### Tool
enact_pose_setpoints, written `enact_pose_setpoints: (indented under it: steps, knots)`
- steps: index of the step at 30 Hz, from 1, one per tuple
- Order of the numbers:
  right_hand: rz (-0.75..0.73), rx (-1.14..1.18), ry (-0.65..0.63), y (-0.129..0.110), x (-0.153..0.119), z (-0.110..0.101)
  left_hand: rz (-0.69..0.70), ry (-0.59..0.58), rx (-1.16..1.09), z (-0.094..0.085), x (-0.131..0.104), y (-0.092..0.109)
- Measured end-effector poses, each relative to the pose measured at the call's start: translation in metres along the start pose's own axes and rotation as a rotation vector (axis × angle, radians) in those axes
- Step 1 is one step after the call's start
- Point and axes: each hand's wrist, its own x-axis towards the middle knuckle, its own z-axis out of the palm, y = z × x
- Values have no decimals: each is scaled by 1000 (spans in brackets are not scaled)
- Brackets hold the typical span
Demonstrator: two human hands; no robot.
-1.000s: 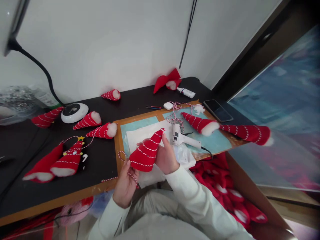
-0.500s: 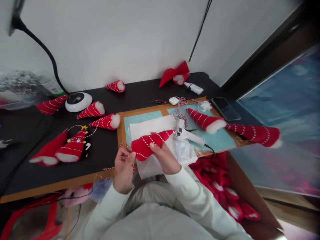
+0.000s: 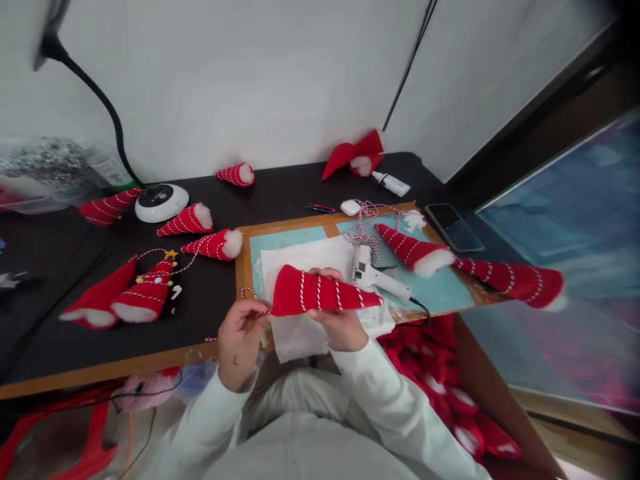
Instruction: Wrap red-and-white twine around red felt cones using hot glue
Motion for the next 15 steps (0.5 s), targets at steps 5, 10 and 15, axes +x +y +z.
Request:
enact_pose_setpoints:
  steps: [5, 10, 15]
  knots:
    - [-104, -113, -127, -8, -3, -3, -123, -56, -58, 6, -3, -7]
    - [-203, -444, -450, -50, -2, -11, -213, -225, -280, 1, 10, -11]
    - [-329, -622, -433, -74, 7, -11, -253, -469, -240, -12, 26, -5]
